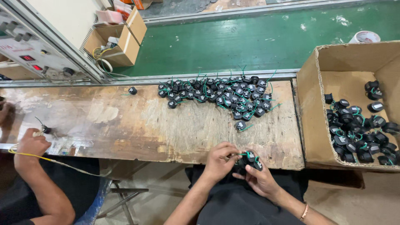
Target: The person picks small black plug components with green wires from a pile on the workbench, manipulates and checks each one in their hands, and places finished units into a large cardboard box beside the bench, repeating this cycle continuously.
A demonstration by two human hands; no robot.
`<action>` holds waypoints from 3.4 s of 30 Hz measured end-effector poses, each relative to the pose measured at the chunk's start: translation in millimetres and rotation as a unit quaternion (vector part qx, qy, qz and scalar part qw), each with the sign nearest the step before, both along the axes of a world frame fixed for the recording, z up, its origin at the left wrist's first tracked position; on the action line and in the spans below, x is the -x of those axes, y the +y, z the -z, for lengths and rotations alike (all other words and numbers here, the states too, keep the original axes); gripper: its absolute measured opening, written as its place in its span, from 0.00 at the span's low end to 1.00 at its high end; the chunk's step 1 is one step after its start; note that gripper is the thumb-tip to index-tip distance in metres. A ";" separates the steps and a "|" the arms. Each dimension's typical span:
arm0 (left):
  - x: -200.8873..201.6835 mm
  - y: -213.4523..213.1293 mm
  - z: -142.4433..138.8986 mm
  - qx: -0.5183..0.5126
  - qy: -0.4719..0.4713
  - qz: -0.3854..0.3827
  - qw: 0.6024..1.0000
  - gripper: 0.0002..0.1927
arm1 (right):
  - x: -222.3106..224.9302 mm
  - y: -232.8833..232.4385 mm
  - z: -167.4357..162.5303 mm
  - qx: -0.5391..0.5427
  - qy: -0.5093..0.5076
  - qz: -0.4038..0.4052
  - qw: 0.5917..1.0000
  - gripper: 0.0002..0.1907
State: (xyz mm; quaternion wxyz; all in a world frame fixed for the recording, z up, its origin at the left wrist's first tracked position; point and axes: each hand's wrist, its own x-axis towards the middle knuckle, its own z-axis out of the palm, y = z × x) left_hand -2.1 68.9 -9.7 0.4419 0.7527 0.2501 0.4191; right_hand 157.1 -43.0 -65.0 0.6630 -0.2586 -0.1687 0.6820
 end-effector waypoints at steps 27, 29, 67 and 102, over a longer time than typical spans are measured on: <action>20.8 62.0 38.0 0.145 -0.115 -0.009 0.983 0.05 | -42.5 -14.6 -54.6 -0.146 -0.302 0.073 0.939 0.21; 30.9 89.4 39.8 0.151 -0.132 -0.101 0.975 0.03 | -74.1 -28.5 -86.8 -0.216 -0.456 0.158 0.849 0.19; 60.2 105.5 22.9 0.176 -0.192 -0.350 0.900 0.13 | -10.1 -21.1 -47.0 -0.181 -0.538 0.021 0.823 0.14; -1.4 -41.1 47.6 0.245 -0.089 0.089 0.961 0.14 | 4.2 -5.8 8.1 -0.001 -0.462 -0.071 0.884 0.20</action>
